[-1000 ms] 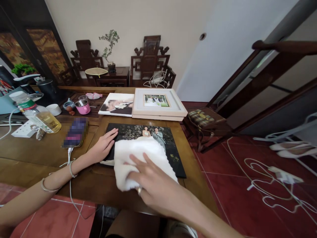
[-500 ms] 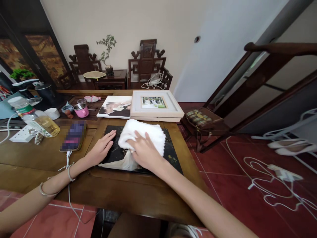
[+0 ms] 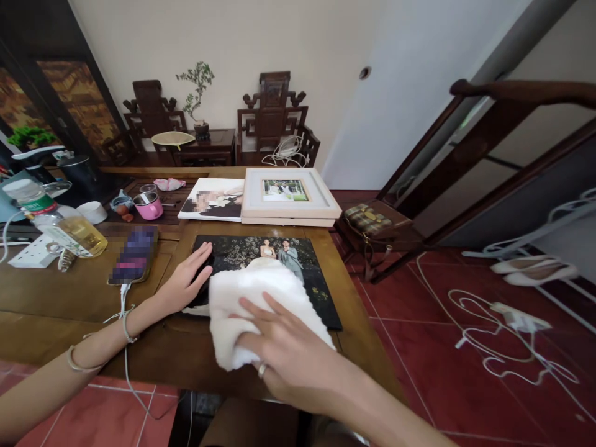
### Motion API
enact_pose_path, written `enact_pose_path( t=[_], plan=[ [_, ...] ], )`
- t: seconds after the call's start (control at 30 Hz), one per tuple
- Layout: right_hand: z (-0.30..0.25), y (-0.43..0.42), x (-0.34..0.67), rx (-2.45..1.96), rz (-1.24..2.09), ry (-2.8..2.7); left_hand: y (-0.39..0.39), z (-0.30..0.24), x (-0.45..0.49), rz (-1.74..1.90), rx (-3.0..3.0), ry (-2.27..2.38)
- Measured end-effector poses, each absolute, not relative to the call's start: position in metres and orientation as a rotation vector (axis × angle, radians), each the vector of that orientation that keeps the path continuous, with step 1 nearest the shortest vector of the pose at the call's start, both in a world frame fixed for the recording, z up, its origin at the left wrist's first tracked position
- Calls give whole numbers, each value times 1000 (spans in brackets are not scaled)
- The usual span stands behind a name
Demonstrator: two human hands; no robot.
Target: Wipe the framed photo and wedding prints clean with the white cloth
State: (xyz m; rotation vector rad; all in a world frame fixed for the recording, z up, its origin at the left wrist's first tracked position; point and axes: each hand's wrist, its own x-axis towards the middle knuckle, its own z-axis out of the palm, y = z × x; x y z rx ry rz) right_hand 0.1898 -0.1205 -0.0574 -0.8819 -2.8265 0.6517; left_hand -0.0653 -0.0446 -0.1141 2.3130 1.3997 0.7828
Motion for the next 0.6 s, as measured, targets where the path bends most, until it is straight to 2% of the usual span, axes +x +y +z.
enact_pose_path(
  t=[0.1,0.27,0.4,0.6],
  plan=[
    [-53,-107,206,-1053,622,-2763,-45,-117,-65,679,2375,1409],
    [-59,-50,201,-1189,590,-2532,-44,-120,-66,719,2404,1385],
    [-61,-9,168,-1096,649,-2375,-45,-122,-66,720,2408,1388],
    [-58,28,108,-842,765,-2460,-43,-122,-68,703,2462,1403]
  ],
)
